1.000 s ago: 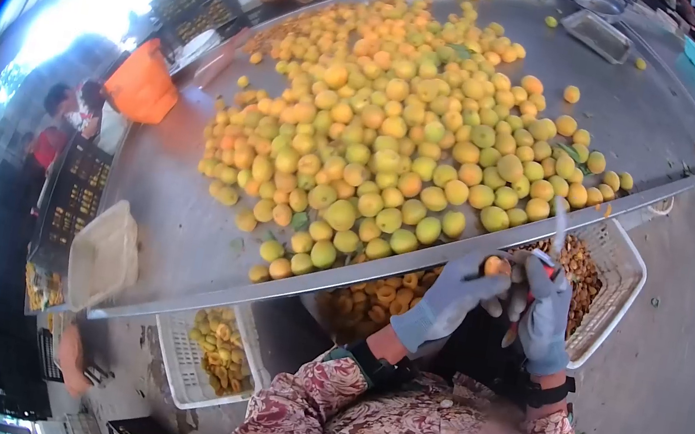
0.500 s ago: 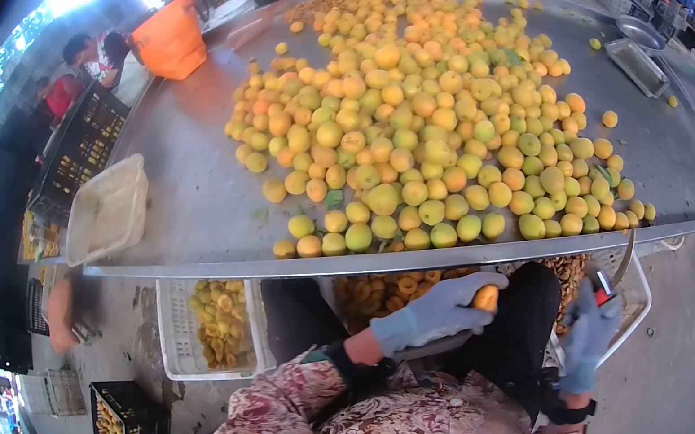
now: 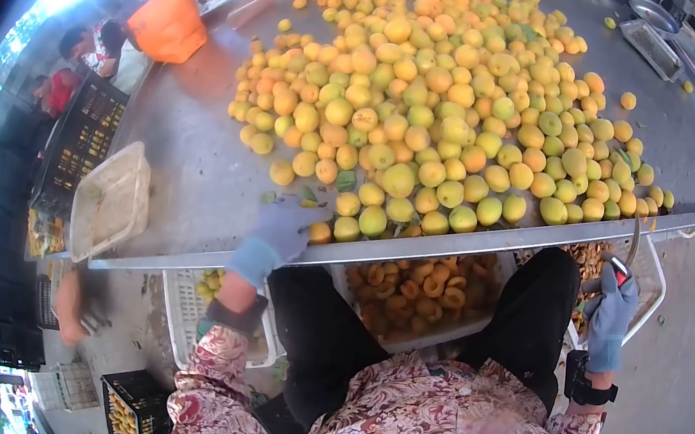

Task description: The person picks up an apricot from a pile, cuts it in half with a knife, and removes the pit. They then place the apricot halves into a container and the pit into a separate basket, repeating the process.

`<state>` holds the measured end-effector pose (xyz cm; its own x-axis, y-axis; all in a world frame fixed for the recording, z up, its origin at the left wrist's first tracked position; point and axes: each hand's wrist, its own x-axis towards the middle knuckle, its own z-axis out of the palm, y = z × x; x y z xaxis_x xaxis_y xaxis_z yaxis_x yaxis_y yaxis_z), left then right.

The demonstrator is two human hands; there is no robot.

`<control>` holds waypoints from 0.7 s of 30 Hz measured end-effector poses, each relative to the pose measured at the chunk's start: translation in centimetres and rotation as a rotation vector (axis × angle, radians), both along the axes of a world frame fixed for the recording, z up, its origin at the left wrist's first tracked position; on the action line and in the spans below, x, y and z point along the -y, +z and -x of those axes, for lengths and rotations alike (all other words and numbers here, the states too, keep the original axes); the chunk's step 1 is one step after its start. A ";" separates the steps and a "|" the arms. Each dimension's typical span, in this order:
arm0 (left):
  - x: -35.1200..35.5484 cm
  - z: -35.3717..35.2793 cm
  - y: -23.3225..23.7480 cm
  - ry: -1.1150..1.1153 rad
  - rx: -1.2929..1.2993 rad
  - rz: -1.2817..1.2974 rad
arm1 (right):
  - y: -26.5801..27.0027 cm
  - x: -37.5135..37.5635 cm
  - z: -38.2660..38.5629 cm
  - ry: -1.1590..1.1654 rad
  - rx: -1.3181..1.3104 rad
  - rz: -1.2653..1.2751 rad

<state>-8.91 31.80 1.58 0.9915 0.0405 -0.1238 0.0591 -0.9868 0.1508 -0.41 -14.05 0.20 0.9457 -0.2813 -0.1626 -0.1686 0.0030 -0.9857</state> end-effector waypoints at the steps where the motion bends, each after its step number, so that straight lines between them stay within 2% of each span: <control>1: -0.4 -0.2 0.1 -0.006 -0.005 -0.002 | -0.1 -0.1 0.0 0.005 0.004 0.016; 3: -0.8 -0.4 0.5 -0.063 -0.106 -0.205 | -0.1 -0.1 0.2 0.030 0.011 0.024; 7: -0.6 -1.5 0.2 -0.064 -0.214 -0.068 | -0.4 -0.4 0.8 0.039 0.026 0.033; 9: 1.0 -1.0 -0.7 -0.015 0.085 -0.130 | 0.2 -0.8 1.2 0.043 0.006 0.004; 10: 1.1 -0.8 -0.8 -0.019 0.090 -0.133 | 0.5 -0.8 1.4 0.039 0.011 0.001; 12: 1.5 -0.7 -0.3 0.274 0.122 0.502 | 1.2 -0.9 1.7 0.105 0.078 0.010; 13: 1.8 -0.5 0.3 0.261 0.122 0.496 | 1.9 -1.2 2.1 0.093 0.080 0.003; 15: 3.2 0.3 1.9 0.126 0.423 1.369 | 3.8 -2.6 2.8 0.138 0.013 -0.114; 16: 4.7 0.3 3.3 0.114 0.422 1.367 | 5.0 -3.6 3.3 0.130 0.019 -0.117; 18: 8.3 -0.1 5.3 0.116 0.419 1.871 | 7.4 -5.9 4.6 0.321 -0.033 -0.007; 19: 9.2 -0.6 5.0 -0.037 0.364 1.971 | 8.2 -6.9 5.3 0.428 0.017 0.015; 20: 10.4 -1.0 4.9 -0.060 0.336 1.985 | 8.8 -7.7 6.0 0.534 0.064 0.039; 21: 11.7 -1.2 4.9 -0.133 0.231 2.169 | 9.3 -8.3 6.5 0.619 -0.006 -0.091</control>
